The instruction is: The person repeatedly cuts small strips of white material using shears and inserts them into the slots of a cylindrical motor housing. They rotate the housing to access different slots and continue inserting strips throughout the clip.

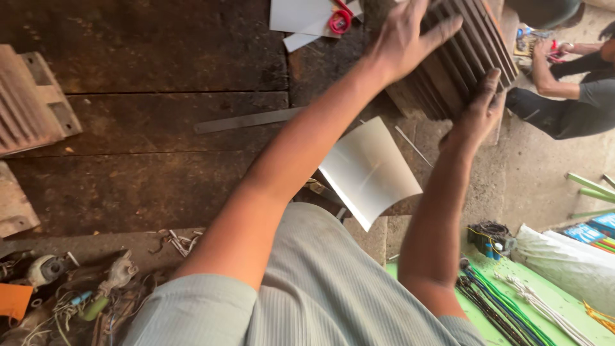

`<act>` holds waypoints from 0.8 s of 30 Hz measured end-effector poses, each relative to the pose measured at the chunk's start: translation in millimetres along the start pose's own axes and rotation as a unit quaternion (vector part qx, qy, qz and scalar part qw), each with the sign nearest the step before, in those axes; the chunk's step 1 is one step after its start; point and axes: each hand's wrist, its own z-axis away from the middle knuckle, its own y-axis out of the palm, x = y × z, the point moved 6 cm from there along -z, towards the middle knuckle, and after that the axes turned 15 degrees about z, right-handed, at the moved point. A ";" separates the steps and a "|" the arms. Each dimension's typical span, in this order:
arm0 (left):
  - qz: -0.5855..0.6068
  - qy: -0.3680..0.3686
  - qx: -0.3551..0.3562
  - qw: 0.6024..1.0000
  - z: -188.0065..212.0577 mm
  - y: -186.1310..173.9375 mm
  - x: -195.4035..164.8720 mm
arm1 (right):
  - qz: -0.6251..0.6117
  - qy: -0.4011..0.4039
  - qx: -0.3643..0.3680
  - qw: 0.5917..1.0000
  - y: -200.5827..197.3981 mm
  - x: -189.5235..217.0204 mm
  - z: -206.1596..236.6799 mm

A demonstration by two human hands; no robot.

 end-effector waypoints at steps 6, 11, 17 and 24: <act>-0.009 -0.093 -0.009 0.996 118.8 -64.5 -49.0 | 0.126 0.043 0.001 0.991 11.0 -30.0 15.2; -0.124 -0.166 -0.030 0.978 185.4 -131.9 -77.7 | 0.065 -0.026 0.196 0.978 81.8 -8.3 45.2; -0.124 -0.225 -0.132 0.957 225.1 -225.2 -101.9 | 0.090 -0.116 0.301 0.942 184.1 54.5 83.8; -0.231 -0.327 -0.210 0.892 263.4 -348.9 -109.1 | 0.211 -0.228 0.274 0.910 277.7 73.0 167.1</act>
